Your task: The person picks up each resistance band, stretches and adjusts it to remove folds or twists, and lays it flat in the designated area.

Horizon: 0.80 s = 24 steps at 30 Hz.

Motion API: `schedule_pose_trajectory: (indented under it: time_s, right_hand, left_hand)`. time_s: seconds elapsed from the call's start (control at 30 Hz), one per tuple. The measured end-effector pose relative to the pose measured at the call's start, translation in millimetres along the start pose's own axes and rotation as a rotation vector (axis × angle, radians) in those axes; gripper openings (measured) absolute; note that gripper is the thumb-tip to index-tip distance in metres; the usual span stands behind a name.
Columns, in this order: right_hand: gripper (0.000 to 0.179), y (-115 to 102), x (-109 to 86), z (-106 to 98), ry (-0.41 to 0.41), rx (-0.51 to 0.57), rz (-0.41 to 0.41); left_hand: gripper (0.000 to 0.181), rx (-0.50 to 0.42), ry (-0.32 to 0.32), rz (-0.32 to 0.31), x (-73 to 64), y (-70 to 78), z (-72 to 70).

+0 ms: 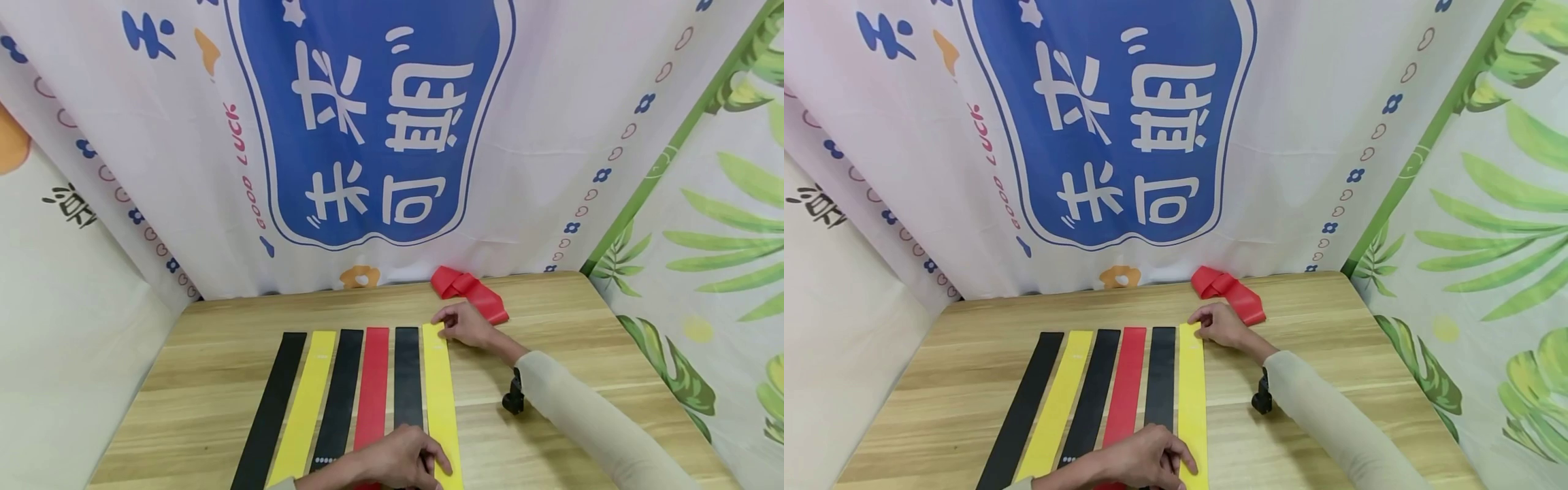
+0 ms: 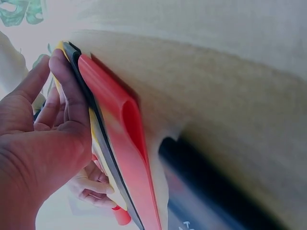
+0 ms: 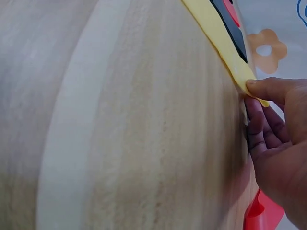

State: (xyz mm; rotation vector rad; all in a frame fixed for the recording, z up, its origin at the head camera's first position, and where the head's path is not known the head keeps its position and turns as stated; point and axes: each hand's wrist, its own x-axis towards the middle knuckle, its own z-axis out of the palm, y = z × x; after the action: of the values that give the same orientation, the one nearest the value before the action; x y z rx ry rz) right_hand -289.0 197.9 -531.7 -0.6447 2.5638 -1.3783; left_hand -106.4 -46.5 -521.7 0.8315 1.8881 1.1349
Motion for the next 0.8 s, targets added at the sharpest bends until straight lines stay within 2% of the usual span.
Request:
schedule_pose_trajectory:
  time_s: [0.13, 0.23, 0.3, 0.37, 0.4, 0.47, 0.63, 0.7, 0.8]
  right_hand:
    - [0.022, -0.4, 0.0, 1.7, 0.009, -0.014, 0.002]
    - [0.021, -1.1, -0.3, 3.1, 0.015, -0.028, 0.013]
    - [0.021, -1.7, -0.9, 4.1, 0.015, -0.040, 0.019]
    - [0.021, -2.2, -1.7, 5.0, 0.016, -0.045, 0.025]
    - [0.021, -2.5, -2.1, 5.3, 0.016, -0.047, 0.027]
    - [0.021, -3.6, -2.8, 5.5, 0.018, -0.044, 0.027]
    - [0.021, -4.7, -3.4, 4.2, 0.029, -0.040, 0.011]
    - [0.021, -3.8, -3.4, 3.4, 0.038, -0.049, 0.006]
    - [0.022, -2.5, -3.8, 1.7, 0.060, -0.056, -0.006]
  left_hand:
    - [0.016, 0.021, 0.005, 0.011, 8.3, -21.2, 3.0]
    - [0.018, 0.009, -0.019, 0.017, 15.7, -40.1, 4.0]
    - [0.019, -0.006, -0.053, 0.026, 20.3, -53.2, 3.2]
    - [0.019, -0.029, -0.087, 0.021, 21.9, -58.1, 1.3]
    - [0.020, -0.011, -0.095, 0.015, 21.0, -56.1, 0.4]
    - [0.022, 0.001, -0.105, -0.002, 16.0, -41.7, -2.5]
    - [0.024, 0.047, -0.107, -0.055, -3.7, 10.8, -10.5]
    - [0.023, 0.031, -0.112, -0.067, -7.0, 19.8, -13.0]
    - [0.022, -0.001, -0.096, -0.078, -7.9, 25.4, -16.5]
